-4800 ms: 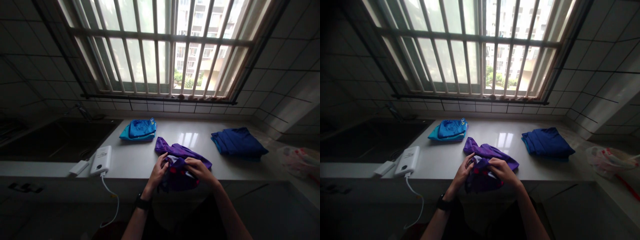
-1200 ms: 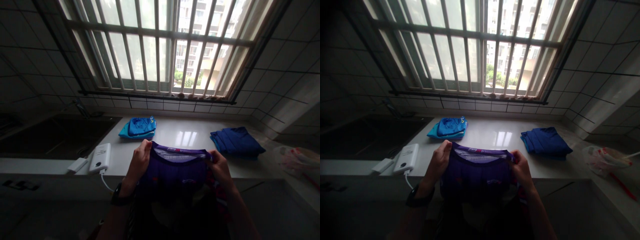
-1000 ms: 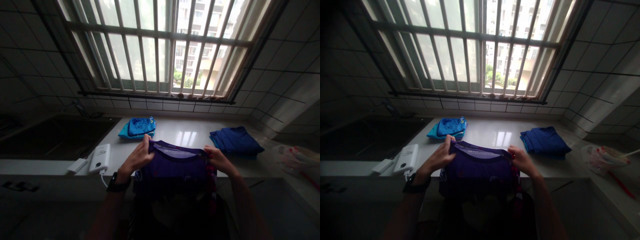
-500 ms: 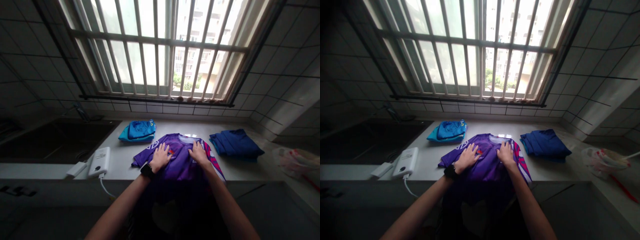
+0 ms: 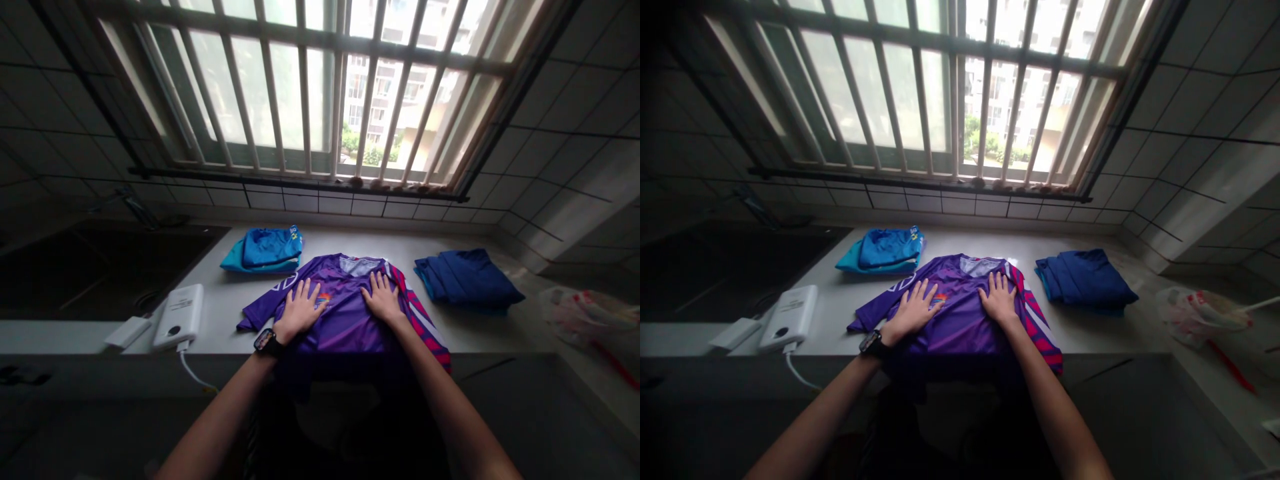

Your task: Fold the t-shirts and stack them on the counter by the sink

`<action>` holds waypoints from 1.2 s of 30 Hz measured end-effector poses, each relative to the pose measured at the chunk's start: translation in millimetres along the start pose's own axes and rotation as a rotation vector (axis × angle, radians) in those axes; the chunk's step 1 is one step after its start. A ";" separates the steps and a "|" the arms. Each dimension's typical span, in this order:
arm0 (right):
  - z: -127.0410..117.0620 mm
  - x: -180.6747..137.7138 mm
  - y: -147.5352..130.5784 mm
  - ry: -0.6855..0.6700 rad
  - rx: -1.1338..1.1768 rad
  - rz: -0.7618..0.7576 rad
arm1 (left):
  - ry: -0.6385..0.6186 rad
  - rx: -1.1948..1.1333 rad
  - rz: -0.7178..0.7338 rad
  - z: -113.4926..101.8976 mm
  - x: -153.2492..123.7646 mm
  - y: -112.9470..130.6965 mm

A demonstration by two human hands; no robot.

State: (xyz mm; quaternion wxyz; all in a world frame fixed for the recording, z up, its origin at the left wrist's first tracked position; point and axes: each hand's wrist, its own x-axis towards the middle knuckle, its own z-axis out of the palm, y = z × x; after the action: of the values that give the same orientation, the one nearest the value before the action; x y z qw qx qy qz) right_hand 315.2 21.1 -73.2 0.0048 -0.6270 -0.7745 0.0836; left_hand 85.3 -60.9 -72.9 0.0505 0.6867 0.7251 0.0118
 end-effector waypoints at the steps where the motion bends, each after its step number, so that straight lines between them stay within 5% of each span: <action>1: -0.2 6.1 0.0 0.008 0.005 -0.031 | -0.042 -0.014 -0.007 -3.9 2.6 -6.0; 5: -0.1 22.9 0.3 0.089 0.089 -0.118 | -0.096 -0.070 -0.090 -20.5 11.7 -26.0; 12: 3.8 23.6 -0.6 0.203 0.123 0.082 | 0.256 -0.032 0.019 -27.1 36.8 5.2; 19: 0.3 23.3 -1.9 0.147 0.100 0.110 | 0.101 -0.038 0.073 0.2 61.1 18.7; 26: -0.1 19.7 -5.9 0.137 0.053 0.128 | 0.134 -0.011 0.103 3.9 58.0 14.2; 31: -39.5 26.4 26.0 0.075 0.144 -0.012 | 0.129 -0.034 0.108 2.5 56.4 14.7; 36: -65.6 13.2 76.8 0.031 0.120 0.039 | 0.142 -0.041 0.124 4.8 56.3 13.5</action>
State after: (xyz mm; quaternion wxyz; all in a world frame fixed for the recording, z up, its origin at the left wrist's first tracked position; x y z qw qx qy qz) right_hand 394.2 57.4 -20.2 0.0528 -0.6419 -0.7555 0.1200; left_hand 96.3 -4.3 -79.7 0.0121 0.7267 0.6824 0.0784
